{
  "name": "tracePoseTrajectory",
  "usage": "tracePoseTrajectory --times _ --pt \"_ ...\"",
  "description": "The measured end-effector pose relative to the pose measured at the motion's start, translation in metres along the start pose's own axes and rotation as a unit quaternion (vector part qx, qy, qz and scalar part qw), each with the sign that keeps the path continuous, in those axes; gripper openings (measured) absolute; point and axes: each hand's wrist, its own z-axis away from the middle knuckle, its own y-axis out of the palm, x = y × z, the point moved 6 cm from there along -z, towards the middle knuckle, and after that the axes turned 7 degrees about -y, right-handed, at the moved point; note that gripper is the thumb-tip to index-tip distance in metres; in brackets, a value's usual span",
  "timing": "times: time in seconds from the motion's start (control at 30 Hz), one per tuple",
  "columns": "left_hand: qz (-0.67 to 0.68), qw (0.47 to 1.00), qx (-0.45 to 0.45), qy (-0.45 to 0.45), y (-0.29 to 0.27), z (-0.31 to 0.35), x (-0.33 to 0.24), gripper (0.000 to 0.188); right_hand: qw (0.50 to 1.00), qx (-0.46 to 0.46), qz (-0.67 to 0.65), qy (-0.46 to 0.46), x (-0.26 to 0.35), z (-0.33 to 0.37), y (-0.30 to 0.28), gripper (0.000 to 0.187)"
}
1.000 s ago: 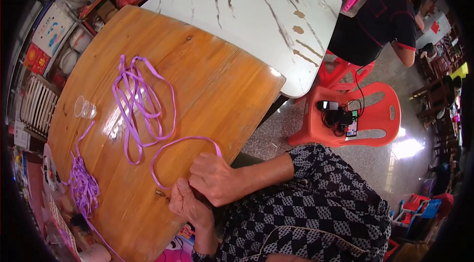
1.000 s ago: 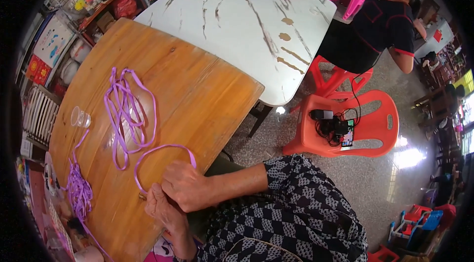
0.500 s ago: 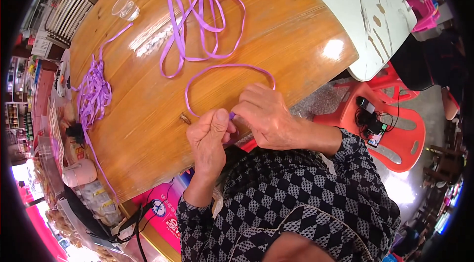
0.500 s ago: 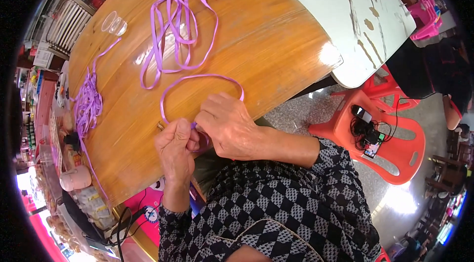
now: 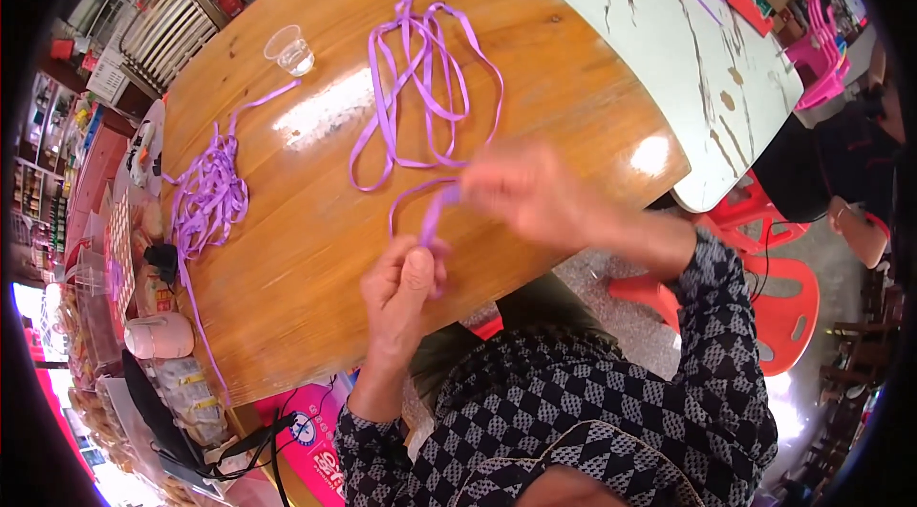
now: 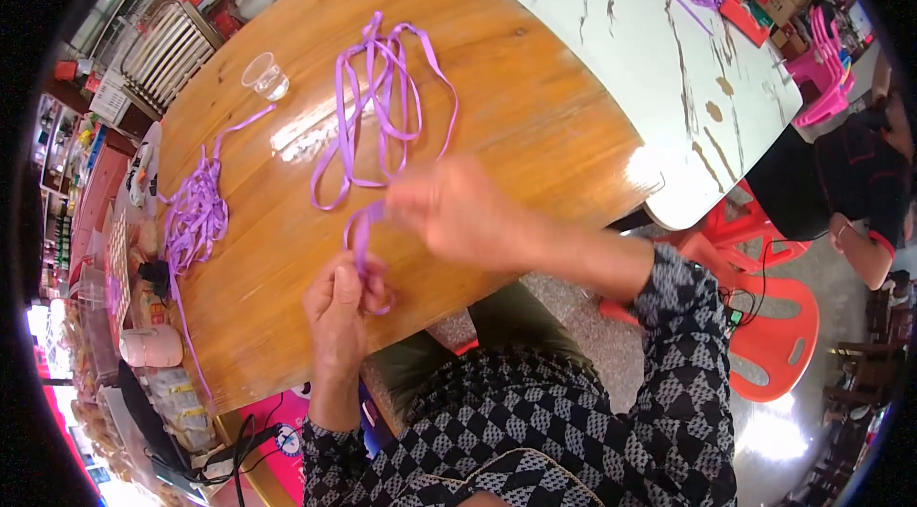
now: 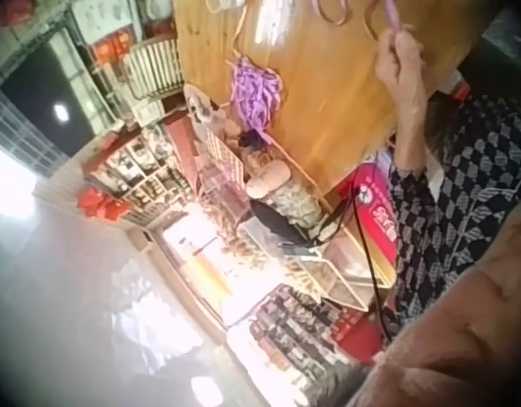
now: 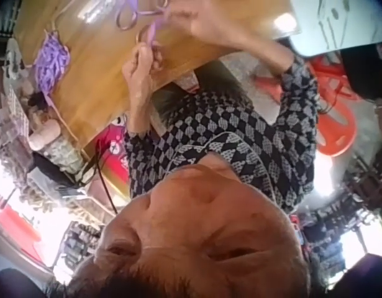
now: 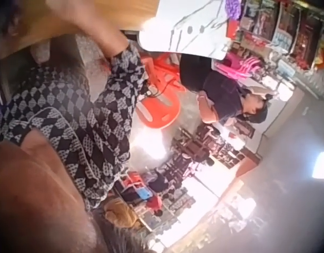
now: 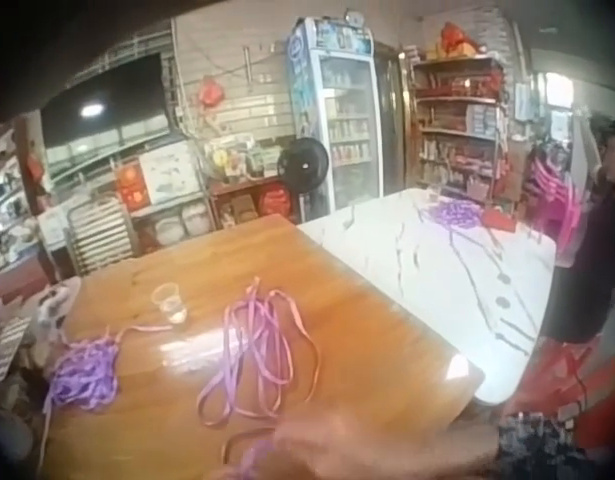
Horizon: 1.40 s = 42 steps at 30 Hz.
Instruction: The person ties knots in purple ribbons by hand, repeatedly looping and pulling the material to create a series of small shapes. After finishing a section, they pull the ribbon taut across the wooden table and continue the process.
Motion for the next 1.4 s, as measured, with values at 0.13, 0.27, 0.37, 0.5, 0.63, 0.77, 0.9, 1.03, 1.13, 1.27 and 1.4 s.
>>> tracePoseTrajectory --times 0.13,0.27,0.37,0.5,0.63,0.77,0.9,1.03,1.13,1.27,1.4 --pt "-0.194 0.951 -0.110 0.217 -0.015 0.001 -0.043 0.061 0.991 -0.020 0.003 0.133 -0.045 -0.084 -0.052 0.021" --pt "-0.157 0.961 -0.139 0.179 -0.040 0.014 -0.039 0.073 0.986 -0.026 -0.036 0.162 -0.096 -0.154 -0.056 0.024" --pt "-0.149 0.964 -0.136 0.171 -0.045 0.024 -0.027 0.063 0.971 -0.017 0.222 0.086 -0.160 -0.180 -0.063 0.024" --pt "-0.161 0.954 -0.203 0.150 -0.078 0.038 -0.021 0.057 0.942 -0.039 0.326 0.061 -0.190 -0.176 -0.031 0.027" --pt "-0.177 0.928 -0.282 0.170 -0.135 0.034 -0.016 0.039 0.935 -0.029 0.353 0.029 -0.148 -0.141 -0.045 0.024" --pt "-0.195 0.904 -0.340 0.168 -0.161 0.061 -0.029 0.026 0.972 0.006 0.235 0.018 -0.107 -0.111 -0.024 0.019" --pt "-0.224 0.907 -0.318 0.160 -0.165 0.050 -0.036 0.016 0.977 0.026 0.201 0.061 -0.077 -0.075 -0.010 0.018" --pt "-0.352 0.851 -0.332 0.201 -0.188 -0.010 -0.086 0.016 0.990 0.050 0.095 0.090 -0.057 -0.043 -0.003 0.014" --pt "-0.462 0.774 -0.347 0.258 -0.206 -0.082 -0.115 0.018 0.991 0.049 0.094 0.087 -0.037 -0.023 -0.010 0.013" --pt "-0.585 0.665 -0.346 0.309 -0.231 -0.161 -0.111 0.021 0.991 0.057 0.116 0.044 -0.002 -0.008 -0.014 0.012" --pt "-0.675 0.620 -0.330 0.224 -0.230 -0.230 -0.086 0.020 0.988 0.029 0.153 0.009 0.010 0.013 -0.041 0.011"
